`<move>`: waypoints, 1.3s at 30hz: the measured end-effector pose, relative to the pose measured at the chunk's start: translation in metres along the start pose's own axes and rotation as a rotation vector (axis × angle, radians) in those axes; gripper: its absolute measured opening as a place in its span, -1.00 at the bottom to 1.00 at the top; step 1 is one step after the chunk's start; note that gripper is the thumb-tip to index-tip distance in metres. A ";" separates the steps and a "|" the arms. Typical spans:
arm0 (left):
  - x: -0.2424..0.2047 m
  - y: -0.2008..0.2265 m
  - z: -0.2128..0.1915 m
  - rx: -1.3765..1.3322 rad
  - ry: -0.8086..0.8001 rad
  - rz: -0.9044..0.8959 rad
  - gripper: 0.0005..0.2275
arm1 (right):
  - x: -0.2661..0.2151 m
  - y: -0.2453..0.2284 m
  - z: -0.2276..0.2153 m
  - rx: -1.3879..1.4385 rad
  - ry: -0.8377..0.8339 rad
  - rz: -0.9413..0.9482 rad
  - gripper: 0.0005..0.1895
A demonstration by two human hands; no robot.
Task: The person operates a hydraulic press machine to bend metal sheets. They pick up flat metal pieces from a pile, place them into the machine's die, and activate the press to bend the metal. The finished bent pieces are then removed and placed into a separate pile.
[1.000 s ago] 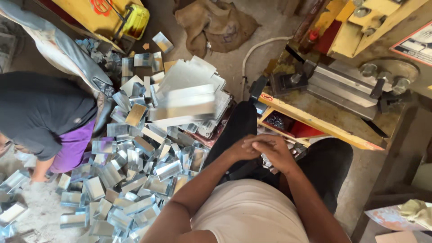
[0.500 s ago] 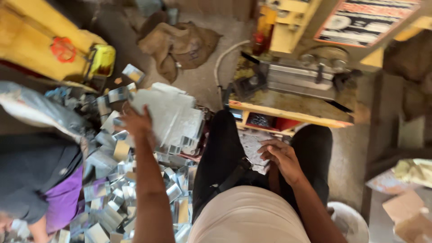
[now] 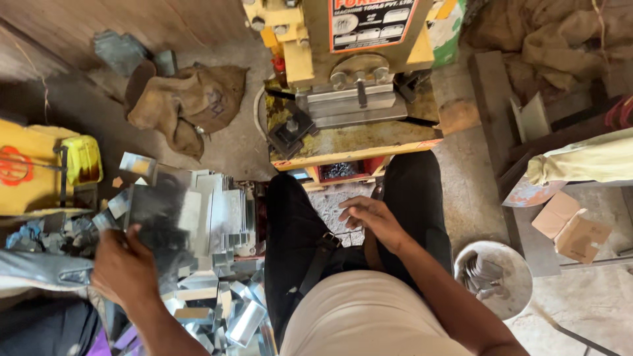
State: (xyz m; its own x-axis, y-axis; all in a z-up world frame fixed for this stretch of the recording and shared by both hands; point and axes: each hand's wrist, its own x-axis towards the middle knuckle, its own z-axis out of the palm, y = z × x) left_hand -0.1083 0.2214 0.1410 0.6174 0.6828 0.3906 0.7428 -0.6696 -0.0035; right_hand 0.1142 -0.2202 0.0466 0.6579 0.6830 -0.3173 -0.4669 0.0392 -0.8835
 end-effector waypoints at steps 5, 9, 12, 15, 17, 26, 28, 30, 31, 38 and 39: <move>-0.025 0.082 0.003 -0.834 0.030 -0.066 -0.79 | -0.002 -0.016 0.014 -0.198 -0.176 -0.041 -0.25; -0.050 0.186 0.057 -1.420 -0.571 -0.676 -0.81 | -0.008 -0.034 0.003 -0.095 -0.345 0.016 -0.04; -0.062 0.245 0.088 -1.568 -0.606 -0.449 -0.76 | -0.013 -0.052 -0.024 -0.193 0.004 0.048 -0.19; -0.063 0.280 0.106 -1.645 -0.600 -0.158 -0.75 | -0.010 -0.062 -0.058 -0.240 0.272 -0.096 -0.35; -0.063 0.295 0.104 -1.602 -0.720 -0.025 -0.70 | -0.005 -0.058 -0.078 -0.151 0.395 -0.135 -0.43; -0.060 0.301 0.071 -1.654 -1.096 -0.222 -0.63 | -0.001 -0.038 -0.081 0.030 0.540 -0.264 -0.51; -0.056 0.308 0.081 -1.705 -0.986 -0.295 -0.70 | 0.001 -0.039 -0.074 0.022 0.570 -0.270 -0.51; -0.055 0.309 0.087 -1.718 -0.973 -0.144 -0.74 | 0.006 -0.041 -0.070 0.018 0.621 -0.264 -0.50; -0.054 0.309 0.088 -1.722 -0.964 -0.066 -0.76 | 0.008 -0.043 -0.070 0.013 0.627 -0.270 -0.50; -0.065 0.307 0.084 -1.770 -1.048 -0.145 -0.78 | 0.015 -0.050 -0.085 0.011 0.606 -0.249 -0.51; -0.064 0.310 0.087 -1.797 -1.025 -0.149 -0.78 | 0.016 -0.049 -0.087 0.003 0.597 -0.246 -0.51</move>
State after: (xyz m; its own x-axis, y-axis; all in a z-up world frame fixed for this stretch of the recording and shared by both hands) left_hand 0.1053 -0.0042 0.0345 0.9499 0.2007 -0.2394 0.1585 0.3506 0.9230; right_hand 0.1990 -0.2746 0.0549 0.9610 0.1304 -0.2439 -0.2620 0.1458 -0.9540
